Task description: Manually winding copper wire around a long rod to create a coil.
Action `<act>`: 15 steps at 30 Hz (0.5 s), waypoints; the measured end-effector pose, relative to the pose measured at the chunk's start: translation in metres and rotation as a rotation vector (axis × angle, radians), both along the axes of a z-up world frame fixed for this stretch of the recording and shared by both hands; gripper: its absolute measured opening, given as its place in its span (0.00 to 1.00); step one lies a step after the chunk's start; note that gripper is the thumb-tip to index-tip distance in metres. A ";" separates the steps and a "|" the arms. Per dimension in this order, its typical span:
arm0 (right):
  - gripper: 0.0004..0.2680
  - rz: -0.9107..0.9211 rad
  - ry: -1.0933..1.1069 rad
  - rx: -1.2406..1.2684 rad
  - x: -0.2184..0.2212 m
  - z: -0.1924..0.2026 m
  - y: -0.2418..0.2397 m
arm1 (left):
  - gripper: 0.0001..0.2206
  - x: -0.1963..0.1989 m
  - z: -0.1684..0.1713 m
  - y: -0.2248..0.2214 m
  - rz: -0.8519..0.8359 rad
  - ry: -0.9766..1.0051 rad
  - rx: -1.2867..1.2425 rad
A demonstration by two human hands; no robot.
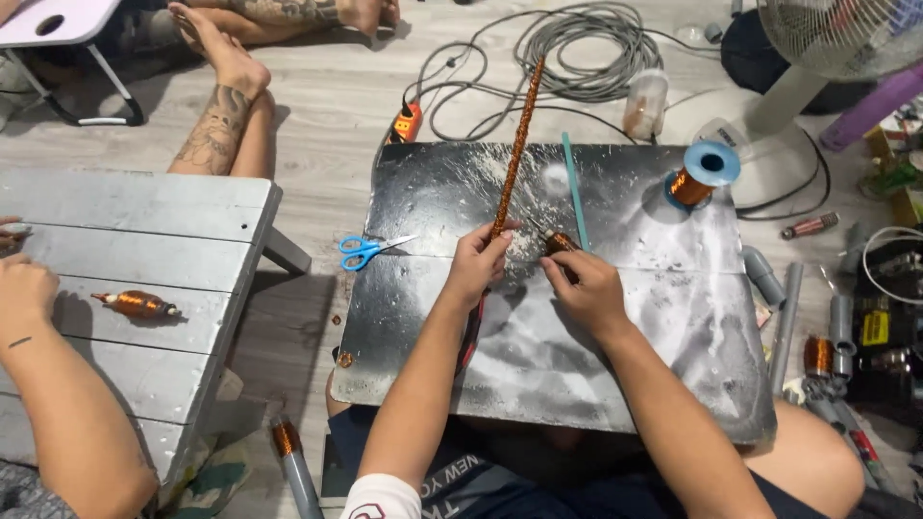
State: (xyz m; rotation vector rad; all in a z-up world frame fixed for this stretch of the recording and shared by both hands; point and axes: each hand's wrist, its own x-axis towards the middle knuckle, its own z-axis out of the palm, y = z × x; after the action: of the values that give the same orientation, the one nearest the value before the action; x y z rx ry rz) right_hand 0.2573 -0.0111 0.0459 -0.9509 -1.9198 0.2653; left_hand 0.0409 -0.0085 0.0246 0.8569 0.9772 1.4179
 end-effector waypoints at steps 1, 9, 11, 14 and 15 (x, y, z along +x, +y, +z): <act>0.05 0.004 0.001 0.006 -0.001 -0.003 0.009 | 0.11 -0.003 0.004 0.004 0.004 0.001 0.006; 0.06 0.002 0.016 -0.007 0.005 -0.004 0.013 | 0.10 -0.001 0.013 -0.005 0.012 0.075 0.006; 0.07 0.000 0.000 -0.011 0.008 -0.010 0.012 | 0.11 0.002 0.007 -0.006 0.030 0.087 0.013; 0.07 -0.009 -0.012 0.010 0.005 -0.007 0.018 | 0.11 -0.001 0.016 -0.003 0.050 0.099 0.031; 0.07 -0.014 -0.018 0.017 0.007 -0.008 0.017 | 0.11 0.000 0.017 -0.004 0.053 0.087 0.021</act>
State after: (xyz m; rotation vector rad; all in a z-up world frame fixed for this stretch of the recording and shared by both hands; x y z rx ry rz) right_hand 0.2639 0.0055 0.0378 -0.9587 -1.9285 0.2328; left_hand 0.0409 -0.0126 0.0418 0.9202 1.0592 1.4483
